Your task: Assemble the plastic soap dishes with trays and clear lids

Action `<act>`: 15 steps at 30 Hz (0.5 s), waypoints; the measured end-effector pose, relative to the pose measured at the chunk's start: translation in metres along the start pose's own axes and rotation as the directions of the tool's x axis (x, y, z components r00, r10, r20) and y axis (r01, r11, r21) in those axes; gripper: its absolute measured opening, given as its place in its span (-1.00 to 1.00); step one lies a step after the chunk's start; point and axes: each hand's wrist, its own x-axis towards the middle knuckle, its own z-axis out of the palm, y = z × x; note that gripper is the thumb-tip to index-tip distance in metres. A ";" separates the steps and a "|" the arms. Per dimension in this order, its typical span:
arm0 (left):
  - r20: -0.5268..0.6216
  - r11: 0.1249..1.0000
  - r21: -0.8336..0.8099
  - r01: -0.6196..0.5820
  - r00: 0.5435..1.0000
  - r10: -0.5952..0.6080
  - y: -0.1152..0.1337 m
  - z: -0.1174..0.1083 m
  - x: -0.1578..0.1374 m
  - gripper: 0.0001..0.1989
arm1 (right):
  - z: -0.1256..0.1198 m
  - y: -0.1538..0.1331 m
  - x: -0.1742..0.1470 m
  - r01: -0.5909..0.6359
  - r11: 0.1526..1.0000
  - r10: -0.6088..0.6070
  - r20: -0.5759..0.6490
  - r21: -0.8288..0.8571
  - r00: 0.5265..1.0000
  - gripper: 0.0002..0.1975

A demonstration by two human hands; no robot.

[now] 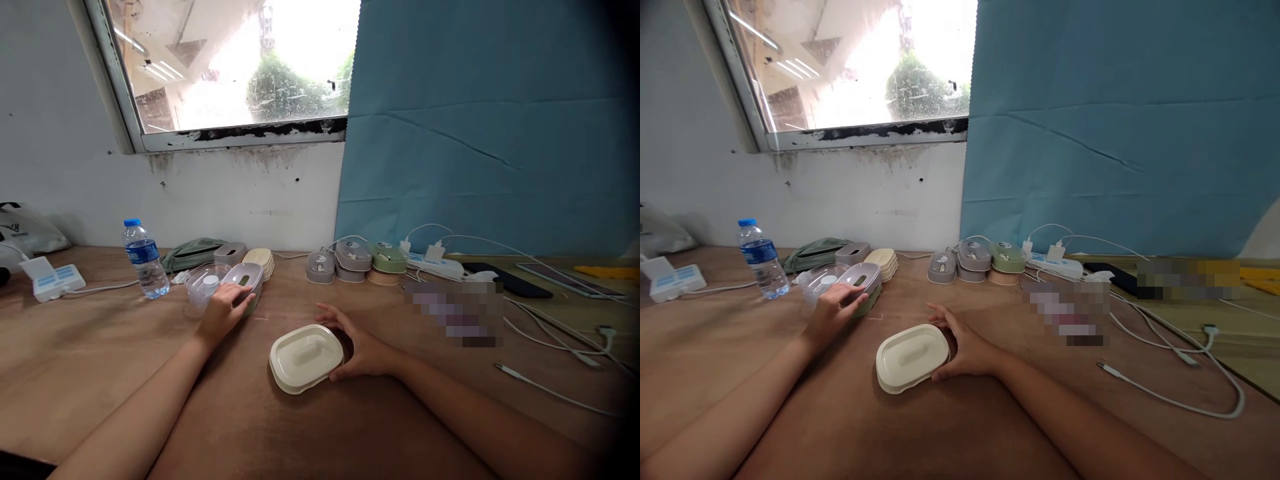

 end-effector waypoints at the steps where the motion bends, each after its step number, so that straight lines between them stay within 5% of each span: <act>1: -0.004 1.000 -0.007 0.007 1.000 -0.007 -0.003 0.002 0.000 -0.78 | 0.000 0.000 0.000 0.000 1.000 0.000 0.000 -0.002 1.000 0.14; 15: 0.039 1.000 0.023 0.013 0.999 -0.014 -0.015 0.022 -0.001 -0.78 | 0.000 -0.004 0.000 -0.014 1.000 0.014 0.004 -0.012 1.000 0.12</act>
